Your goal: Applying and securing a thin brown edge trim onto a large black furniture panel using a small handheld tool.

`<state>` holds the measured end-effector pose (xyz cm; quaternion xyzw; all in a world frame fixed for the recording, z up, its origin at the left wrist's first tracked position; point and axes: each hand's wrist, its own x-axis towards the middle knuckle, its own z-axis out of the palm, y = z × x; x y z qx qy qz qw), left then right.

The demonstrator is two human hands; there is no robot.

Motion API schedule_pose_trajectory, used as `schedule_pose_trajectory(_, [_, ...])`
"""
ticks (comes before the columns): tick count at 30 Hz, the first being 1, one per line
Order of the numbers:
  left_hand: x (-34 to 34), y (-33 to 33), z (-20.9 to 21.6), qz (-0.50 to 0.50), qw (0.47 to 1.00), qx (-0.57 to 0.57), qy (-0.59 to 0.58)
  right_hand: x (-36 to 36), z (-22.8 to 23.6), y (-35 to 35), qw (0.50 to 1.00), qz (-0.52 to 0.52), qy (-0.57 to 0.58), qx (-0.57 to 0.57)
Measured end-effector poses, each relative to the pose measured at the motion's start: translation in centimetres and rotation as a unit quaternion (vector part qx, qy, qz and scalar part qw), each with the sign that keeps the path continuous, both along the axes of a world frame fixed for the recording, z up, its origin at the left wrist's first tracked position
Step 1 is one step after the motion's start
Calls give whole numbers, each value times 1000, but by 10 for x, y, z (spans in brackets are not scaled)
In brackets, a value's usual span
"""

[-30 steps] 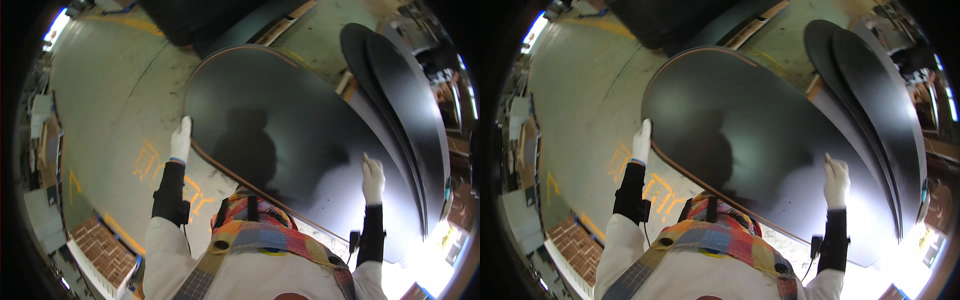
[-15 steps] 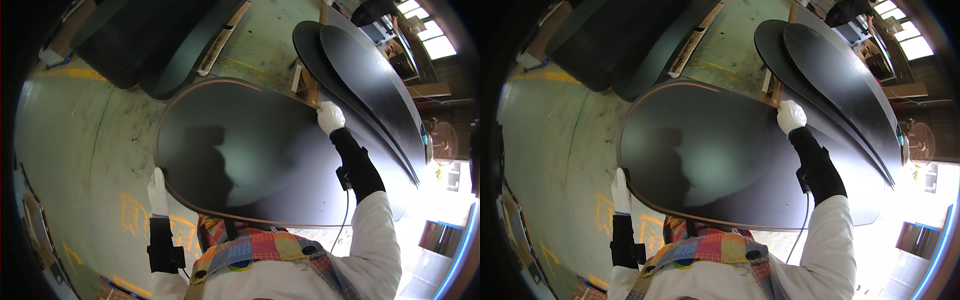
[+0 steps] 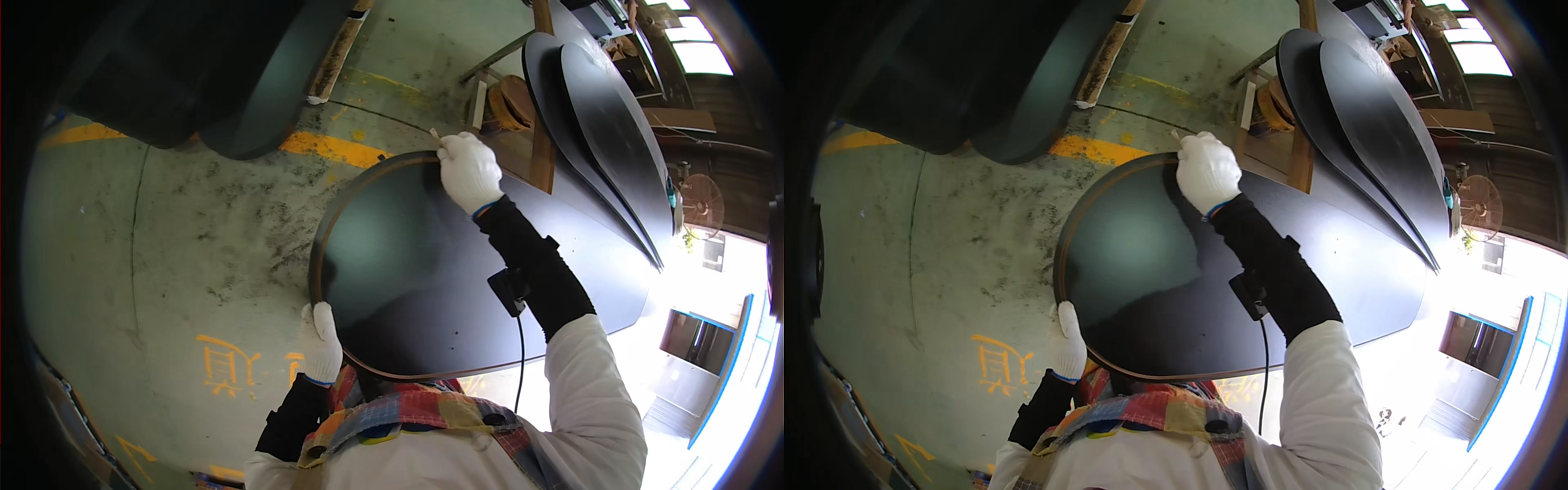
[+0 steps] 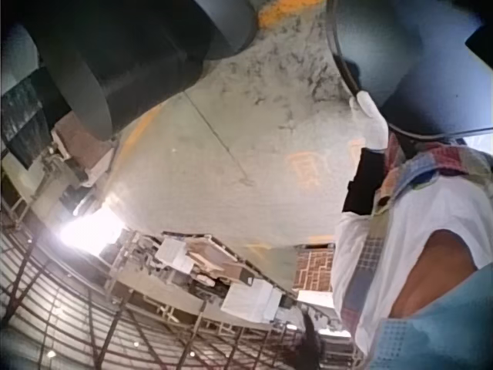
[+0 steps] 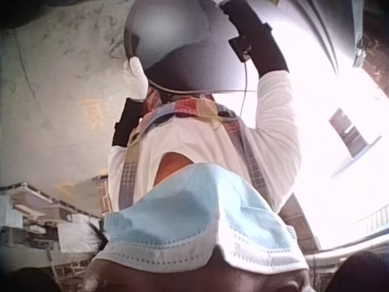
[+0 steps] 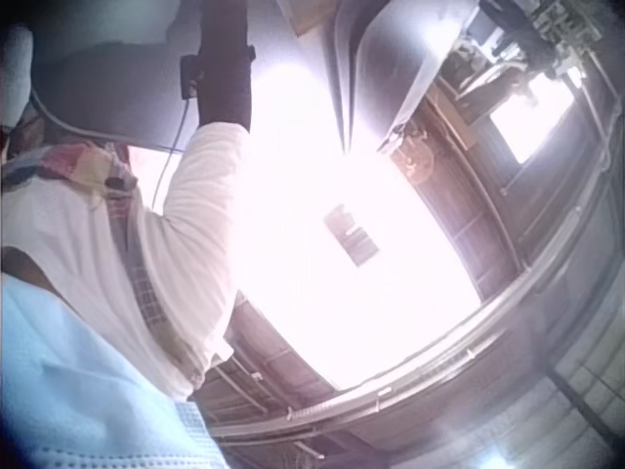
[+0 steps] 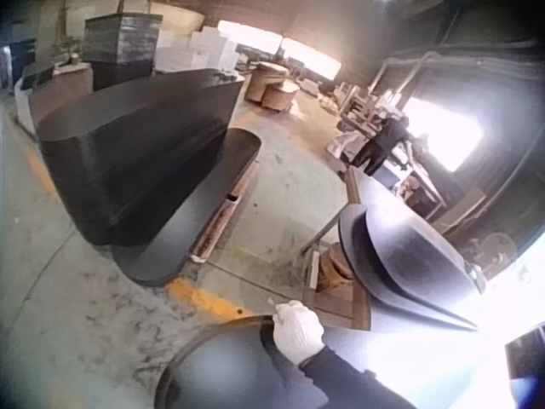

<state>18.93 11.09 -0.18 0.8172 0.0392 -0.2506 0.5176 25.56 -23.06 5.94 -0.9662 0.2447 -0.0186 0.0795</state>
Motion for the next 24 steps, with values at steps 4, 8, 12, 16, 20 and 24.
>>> schedule_pose_trajectory(4, [18, 6, 12, -37, 997, -41, 58, -32, 8, -57, 997, -64, -5, 31])
schedule_pose_trajectory(8, [39, -15, 35, 5, 972, -177, 154, -45, 4, -66, 989, -93, 108, -41])
schedule_pose_trajectory(12, [37, -18, 31, 17, 958, -230, 172, 17, -1, 20, 996, 41, -1, -85])
schedule_pose_trajectory(16, [34, -22, 27, 27, 962, -233, 143, 37, -1, 99, 969, 241, 16, -58])
schedule_pose_trajectory(20, [14, -12, -16, 44, 935, -278, 216, 21, 11, 183, 875, 439, 199, 47])
schedule_pose_trajectory(24, [21, -19, 4, 67, 914, -333, 221, 23, 4, 174, 907, 329, 159, 209])
